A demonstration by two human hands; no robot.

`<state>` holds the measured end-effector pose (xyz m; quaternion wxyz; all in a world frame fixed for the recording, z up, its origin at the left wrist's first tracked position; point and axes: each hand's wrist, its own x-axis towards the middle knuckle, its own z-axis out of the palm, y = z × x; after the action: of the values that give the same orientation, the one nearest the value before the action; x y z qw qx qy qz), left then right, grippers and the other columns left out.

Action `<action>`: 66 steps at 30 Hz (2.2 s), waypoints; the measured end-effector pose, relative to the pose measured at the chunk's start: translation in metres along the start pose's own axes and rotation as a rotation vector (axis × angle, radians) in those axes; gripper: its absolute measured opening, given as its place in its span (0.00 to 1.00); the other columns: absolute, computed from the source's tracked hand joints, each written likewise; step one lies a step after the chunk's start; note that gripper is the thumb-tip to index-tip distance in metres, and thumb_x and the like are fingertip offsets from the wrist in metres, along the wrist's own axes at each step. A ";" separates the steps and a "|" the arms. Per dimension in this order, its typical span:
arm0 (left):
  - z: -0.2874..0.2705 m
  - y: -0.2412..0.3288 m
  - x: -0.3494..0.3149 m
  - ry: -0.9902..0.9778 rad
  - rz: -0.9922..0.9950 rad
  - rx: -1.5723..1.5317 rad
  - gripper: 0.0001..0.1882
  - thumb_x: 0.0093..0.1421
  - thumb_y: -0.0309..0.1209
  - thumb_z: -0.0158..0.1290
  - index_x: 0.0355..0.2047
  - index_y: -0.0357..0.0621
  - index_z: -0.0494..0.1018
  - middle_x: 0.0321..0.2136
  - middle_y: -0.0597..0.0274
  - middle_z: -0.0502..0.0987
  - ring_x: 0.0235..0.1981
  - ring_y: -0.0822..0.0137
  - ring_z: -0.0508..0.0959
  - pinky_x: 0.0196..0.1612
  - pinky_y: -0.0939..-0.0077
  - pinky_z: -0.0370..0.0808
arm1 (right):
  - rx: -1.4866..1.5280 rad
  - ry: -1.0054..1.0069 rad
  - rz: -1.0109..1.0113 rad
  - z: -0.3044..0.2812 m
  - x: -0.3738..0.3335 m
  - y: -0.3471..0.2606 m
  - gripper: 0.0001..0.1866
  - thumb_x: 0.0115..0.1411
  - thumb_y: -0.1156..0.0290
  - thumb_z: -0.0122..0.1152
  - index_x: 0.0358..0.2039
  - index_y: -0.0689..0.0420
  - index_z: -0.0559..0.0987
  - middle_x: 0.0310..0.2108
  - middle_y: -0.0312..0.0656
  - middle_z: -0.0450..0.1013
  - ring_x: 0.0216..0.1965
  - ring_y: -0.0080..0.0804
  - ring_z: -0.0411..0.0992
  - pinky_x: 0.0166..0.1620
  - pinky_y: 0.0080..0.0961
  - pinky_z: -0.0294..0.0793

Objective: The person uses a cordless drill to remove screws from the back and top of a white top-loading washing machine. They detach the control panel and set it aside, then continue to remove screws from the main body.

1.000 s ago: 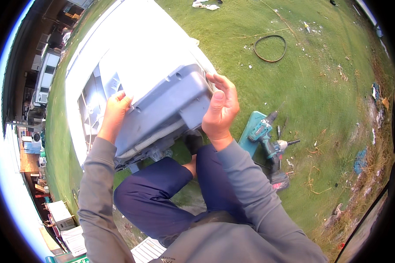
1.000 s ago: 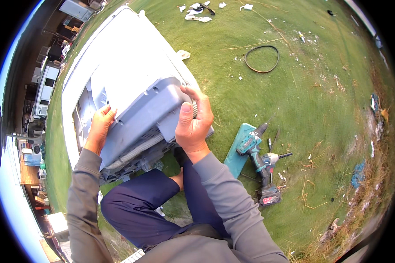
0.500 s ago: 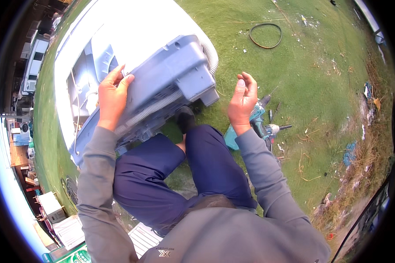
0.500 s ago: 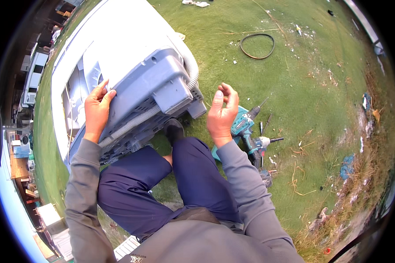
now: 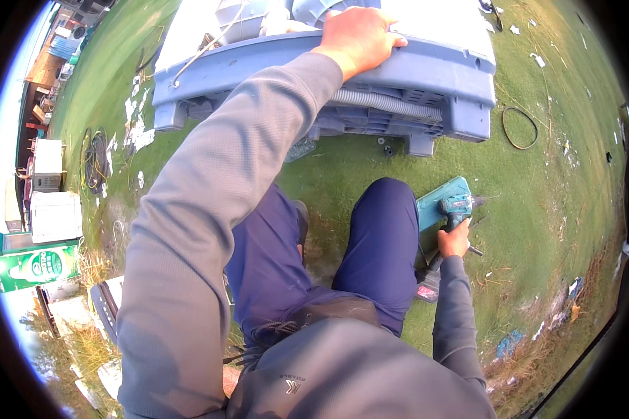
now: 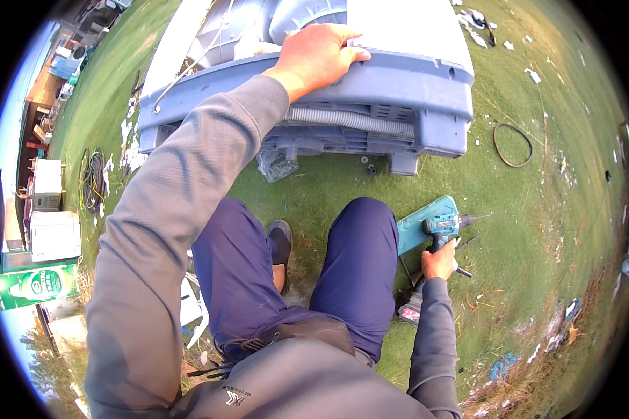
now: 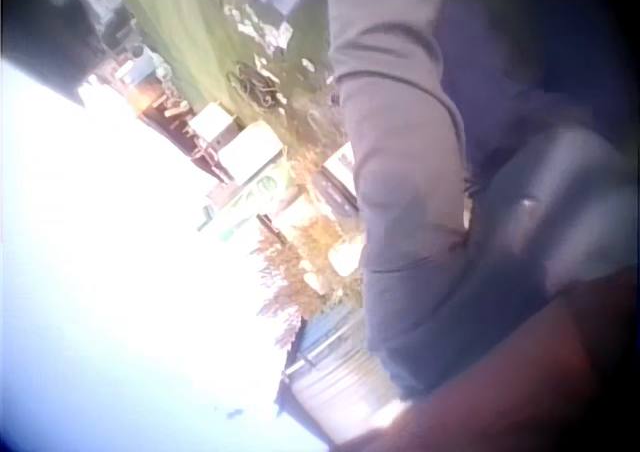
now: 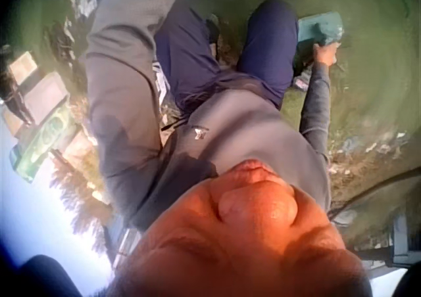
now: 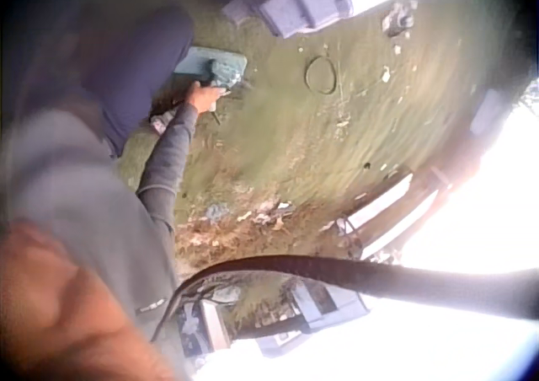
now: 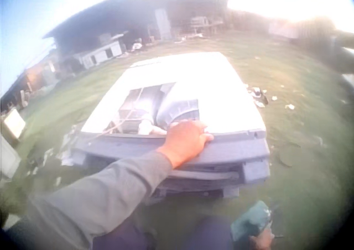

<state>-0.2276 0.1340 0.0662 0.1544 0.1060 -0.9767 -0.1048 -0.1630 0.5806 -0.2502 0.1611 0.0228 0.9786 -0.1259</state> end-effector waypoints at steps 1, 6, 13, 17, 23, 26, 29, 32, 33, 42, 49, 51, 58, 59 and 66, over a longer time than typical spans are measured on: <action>-0.003 0.003 0.002 0.028 0.032 0.012 0.23 0.62 0.50 0.58 0.53 0.56 0.81 0.41 0.59 0.85 0.47 0.55 0.83 0.50 0.56 0.75 | 0.055 0.062 -0.013 0.001 0.005 0.008 0.49 0.49 0.64 0.68 0.69 0.67 0.57 0.61 0.65 0.67 0.61 0.61 0.68 0.63 0.44 0.69; -0.016 0.006 0.000 0.010 0.124 0.015 0.18 0.60 0.45 0.61 0.44 0.48 0.82 0.39 0.54 0.84 0.45 0.51 0.83 0.49 0.52 0.76 | 0.757 0.274 -0.193 -0.017 -0.031 0.027 0.35 0.58 0.70 0.66 0.64 0.67 0.65 0.41 0.45 0.76 0.35 0.33 0.76 0.42 0.31 0.78; -0.051 -0.028 -0.023 0.188 0.234 -0.036 0.17 0.60 0.41 0.61 0.40 0.40 0.81 0.38 0.46 0.83 0.46 0.47 0.81 0.50 0.52 0.75 | 0.747 0.084 -0.310 -0.092 -0.105 -0.023 0.08 0.60 0.75 0.66 0.38 0.62 0.78 0.28 0.34 0.75 0.29 0.23 0.71 0.38 0.25 0.73; -0.123 -0.085 -0.059 0.421 0.340 -0.259 0.15 0.61 0.37 0.60 0.41 0.36 0.80 0.35 0.48 0.83 0.40 0.49 0.82 0.44 0.58 0.76 | 0.684 -0.132 -0.165 -0.088 -0.103 -0.024 0.06 0.62 0.73 0.64 0.36 0.63 0.80 0.25 0.33 0.73 0.24 0.21 0.68 0.29 0.26 0.69; -0.130 -0.306 -0.282 0.879 -0.561 -0.306 0.10 0.66 0.25 0.57 0.46 0.33 0.79 0.35 0.61 0.83 0.35 0.74 0.81 0.42 0.78 0.77 | 0.538 -0.288 -0.341 -0.079 -0.069 -0.056 0.07 0.58 0.72 0.60 0.35 0.61 0.76 0.24 0.35 0.71 0.21 0.22 0.68 0.26 0.23 0.69; -0.040 -0.406 -0.447 0.706 -1.175 -0.241 0.12 0.60 0.29 0.60 0.43 0.36 0.82 0.35 0.52 0.85 0.37 0.64 0.84 0.43 0.69 0.78 | 0.593 -0.430 -0.306 -0.080 -0.045 -0.099 0.07 0.57 0.72 0.59 0.34 0.60 0.75 0.24 0.35 0.71 0.20 0.22 0.67 0.24 0.23 0.67; 0.069 -0.417 -0.526 0.361 -1.544 -0.120 0.10 0.56 0.33 0.62 0.37 0.45 0.85 0.36 0.52 0.85 0.40 0.53 0.85 0.47 0.64 0.79 | 0.490 -0.484 -0.259 -0.084 -0.007 -0.109 0.08 0.57 0.72 0.59 0.37 0.60 0.75 0.23 0.36 0.71 0.19 0.23 0.67 0.23 0.23 0.68; 0.099 -0.423 -0.647 0.177 -1.847 -0.073 0.08 0.53 0.32 0.63 0.34 0.50 0.86 0.38 0.51 0.85 0.44 0.50 0.84 0.50 0.61 0.78 | 0.426 -0.645 -0.137 -0.051 0.012 -0.133 0.12 0.56 0.72 0.59 0.41 0.59 0.75 0.23 0.37 0.71 0.16 0.24 0.67 0.21 0.24 0.68; 0.114 -0.421 -0.639 0.178 -1.809 -0.084 0.08 0.53 0.32 0.63 0.34 0.50 0.86 0.38 0.51 0.85 0.44 0.50 0.84 0.50 0.60 0.78 | 0.417 -0.589 -0.204 -0.057 0.008 -0.144 0.12 0.56 0.73 0.59 0.41 0.59 0.75 0.22 0.37 0.71 0.16 0.23 0.67 0.21 0.24 0.68; 0.143 -0.448 -0.612 0.155 -1.566 0.106 0.15 0.57 0.31 0.62 0.46 0.50 0.84 0.40 0.51 0.84 0.43 0.51 0.83 0.48 0.60 0.79 | 0.246 -0.553 0.023 -0.068 0.019 -0.182 0.05 0.56 0.72 0.58 0.33 0.57 0.76 0.17 0.37 0.69 0.12 0.28 0.65 0.17 0.26 0.66; 0.163 -0.474 -0.585 -0.024 -1.500 0.290 0.09 0.60 0.38 0.58 0.39 0.55 0.83 0.42 0.53 0.80 0.46 0.48 0.80 0.49 0.55 0.78 | 0.300 -0.593 -0.093 -0.078 -0.030 -0.257 0.13 0.53 0.76 0.55 0.40 0.55 0.79 0.17 0.36 0.68 0.12 0.26 0.65 0.16 0.26 0.65; 0.171 -0.474 -0.585 -0.079 -1.400 0.304 0.09 0.58 0.35 0.59 0.35 0.46 0.81 0.41 0.49 0.79 0.44 0.46 0.80 0.47 0.52 0.77 | 0.231 -0.509 0.100 -0.076 -0.011 -0.227 0.13 0.54 0.78 0.55 0.41 0.57 0.79 0.18 0.36 0.69 0.14 0.26 0.67 0.18 0.25 0.67; 0.153 -0.482 -0.624 0.290 -1.554 0.153 0.16 0.54 0.34 0.56 0.38 0.34 0.79 0.30 0.48 0.81 0.32 0.54 0.81 0.40 0.57 0.76 | 0.065 -0.407 -0.086 -0.071 0.002 -0.204 0.19 0.50 0.62 0.67 0.32 0.69 0.80 0.26 0.58 0.78 0.29 0.51 0.80 0.36 0.41 0.78; 0.142 -0.488 -0.624 0.378 -1.603 -0.007 0.18 0.55 0.34 0.56 0.42 0.34 0.79 0.30 0.52 0.82 0.31 0.59 0.81 0.39 0.59 0.77 | 0.057 -0.366 -0.100 -0.065 0.003 -0.190 0.22 0.49 0.60 0.68 0.33 0.70 0.81 0.29 0.62 0.78 0.34 0.56 0.80 0.41 0.42 0.79; -0.030 -0.348 -0.426 0.901 -1.295 -0.619 0.18 0.68 0.33 0.51 0.55 0.39 0.75 0.44 0.60 0.79 0.37 0.69 0.76 0.41 0.70 0.73 | 0.258 -0.274 -0.109 -0.077 -0.046 -0.127 0.20 0.48 0.62 0.67 0.34 0.66 0.82 0.28 0.61 0.79 0.35 0.56 0.80 0.41 0.42 0.78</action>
<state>0.2389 -0.1015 -0.1073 0.4604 0.6292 -0.4955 -0.3829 -0.1538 0.4766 -0.1345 0.2814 -0.0269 0.9231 -0.2607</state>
